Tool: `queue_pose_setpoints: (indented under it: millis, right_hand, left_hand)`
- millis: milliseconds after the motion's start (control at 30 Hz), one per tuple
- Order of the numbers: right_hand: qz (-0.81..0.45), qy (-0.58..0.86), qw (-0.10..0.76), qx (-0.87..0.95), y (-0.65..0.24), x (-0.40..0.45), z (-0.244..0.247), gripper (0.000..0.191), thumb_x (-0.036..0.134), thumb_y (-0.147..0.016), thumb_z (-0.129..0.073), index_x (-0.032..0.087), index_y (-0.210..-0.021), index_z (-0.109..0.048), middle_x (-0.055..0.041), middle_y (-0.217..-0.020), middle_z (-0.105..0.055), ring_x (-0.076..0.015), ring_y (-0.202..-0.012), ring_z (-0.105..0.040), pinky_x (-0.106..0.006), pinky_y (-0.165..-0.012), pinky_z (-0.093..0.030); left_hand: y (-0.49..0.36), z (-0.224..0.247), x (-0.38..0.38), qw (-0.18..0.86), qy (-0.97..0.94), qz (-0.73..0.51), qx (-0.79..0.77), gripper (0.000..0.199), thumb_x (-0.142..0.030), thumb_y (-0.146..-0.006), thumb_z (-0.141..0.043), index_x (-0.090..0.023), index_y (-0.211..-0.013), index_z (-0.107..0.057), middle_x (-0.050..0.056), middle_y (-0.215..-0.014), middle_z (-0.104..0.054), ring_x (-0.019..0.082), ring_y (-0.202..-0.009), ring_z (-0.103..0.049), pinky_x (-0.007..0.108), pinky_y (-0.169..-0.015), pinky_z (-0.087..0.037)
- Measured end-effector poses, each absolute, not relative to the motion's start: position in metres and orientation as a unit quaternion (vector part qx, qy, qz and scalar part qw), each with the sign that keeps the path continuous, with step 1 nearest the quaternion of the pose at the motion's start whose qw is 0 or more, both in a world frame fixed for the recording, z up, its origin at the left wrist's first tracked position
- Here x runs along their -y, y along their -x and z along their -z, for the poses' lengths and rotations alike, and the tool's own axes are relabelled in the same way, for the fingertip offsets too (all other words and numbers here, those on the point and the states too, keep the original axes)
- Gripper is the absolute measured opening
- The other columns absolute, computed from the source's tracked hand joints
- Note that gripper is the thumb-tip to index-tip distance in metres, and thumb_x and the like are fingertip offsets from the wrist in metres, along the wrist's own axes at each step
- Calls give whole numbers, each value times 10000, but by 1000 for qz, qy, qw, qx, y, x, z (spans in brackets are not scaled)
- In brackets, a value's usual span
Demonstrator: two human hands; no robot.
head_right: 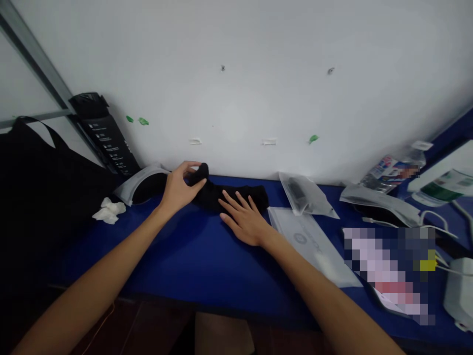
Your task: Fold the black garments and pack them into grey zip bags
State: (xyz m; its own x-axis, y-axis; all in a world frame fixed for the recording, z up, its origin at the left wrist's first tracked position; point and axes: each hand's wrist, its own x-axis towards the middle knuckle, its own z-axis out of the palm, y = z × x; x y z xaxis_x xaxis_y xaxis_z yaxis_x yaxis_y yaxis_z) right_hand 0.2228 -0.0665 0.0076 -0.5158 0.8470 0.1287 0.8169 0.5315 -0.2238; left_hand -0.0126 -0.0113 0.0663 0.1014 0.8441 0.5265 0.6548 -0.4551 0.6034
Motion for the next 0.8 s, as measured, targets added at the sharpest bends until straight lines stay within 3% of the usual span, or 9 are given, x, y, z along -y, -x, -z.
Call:
queue_pose_setpoints:
  millis: [200,267,367,433,500,567,633,733,800]
  right_hand:
    - [-108,464,119,871,-221,66,-9,731,642,-1096,-244,268,-1719,-162,-76,-1753,-248,-320,-1644,-122,-690,-1305,-59]
    - [-102,458,117,875,-222,65,-8,719,648,-1090,-270,263,-1697,-267,-89,-1734,-314,-332,-1640,-156,-698,-1303,-52]
    - [-93,447,106,883,-224,65,-5,602,573,-1109,-268,288,-1589,-495,-97,-1643,-490,-338,-1586,-335,-725,-1290,-41]
    - [-97,444,95,886,-226,65,-3,563,511,-1119,-255,292,-1531,-571,-109,-1564,-583,-332,-1519,-455,-741,-1281,-35]
    - [-100,440,90,888,-227,64,-2,548,474,-1121,-256,292,-1509,-598,-114,-1531,-614,-329,-1499,-483,-749,-1276,-33]
    - [-96,440,87,889,-227,64,-2,539,458,-1117,-277,281,-1510,-600,-117,-1554,-590,-337,-1533,-434,-749,-1276,-34]
    - [-93,444,87,887,-227,63,-3,543,467,-1114,-293,270,-1534,-576,-118,-1605,-534,-345,-1576,-355,-745,-1277,-44]
    - [-96,451,100,882,-226,63,-5,579,532,-1113,-285,284,-1596,-488,-99,-1697,-395,-335,-1619,-247,-736,-1281,-71]
    - [-97,451,107,881,-225,63,-5,594,555,-1113,-271,307,-1631,-423,-78,-1740,-297,-319,-1633,-195,-725,-1285,-72]
  left_hand:
    - [-12,-58,33,159,-797,-435,-388,403,-188,-958,-621,-225,-1359,-622,62,-1231,-749,206,-1128,-718,343,-1036,-566]
    - [-18,-52,39,195,-823,-400,-353,434,-181,-972,-595,-234,-1402,-605,68,-1284,-743,216,-1198,-705,365,-1083,-555]
    - [-26,-40,45,215,-873,-317,-300,456,-174,-987,-567,-253,-1436,-597,63,-1342,-729,220,-1259,-686,383,-1116,-545]
    - [-29,-34,47,193,-896,-286,-279,414,-177,-1009,-529,-254,-1403,-633,62,-1376,-713,225,-1295,-666,390,-1136,-532]
    - [-30,-31,49,182,-905,-278,-266,398,-203,-1030,-507,-265,-1401,-640,54,-1401,-700,222,-1306,-659,387,-1139,-530]
    - [-31,-32,51,172,-906,-281,-266,407,-271,-1046,-522,-285,-1444,-608,52,-1453,-668,228,-1353,-629,406,-1173,-502]
    - [-33,-34,52,135,-889,-308,-311,420,-342,-1074,-495,-293,-1484,-572,65,-1535,-601,244,-1457,-536,464,-1261,-398]
    - [-35,-33,47,90,-818,-363,-438,459,-370,-1127,-324,-251,-1528,-513,104,-1633,-488,243,-1574,-374,512,-1333,-224]
    - [-34,-27,41,111,-792,-349,-489,496,-353,-1137,-236,-201,-1540,-483,133,-1650,-459,233,-1586,-352,484,-1330,-224]
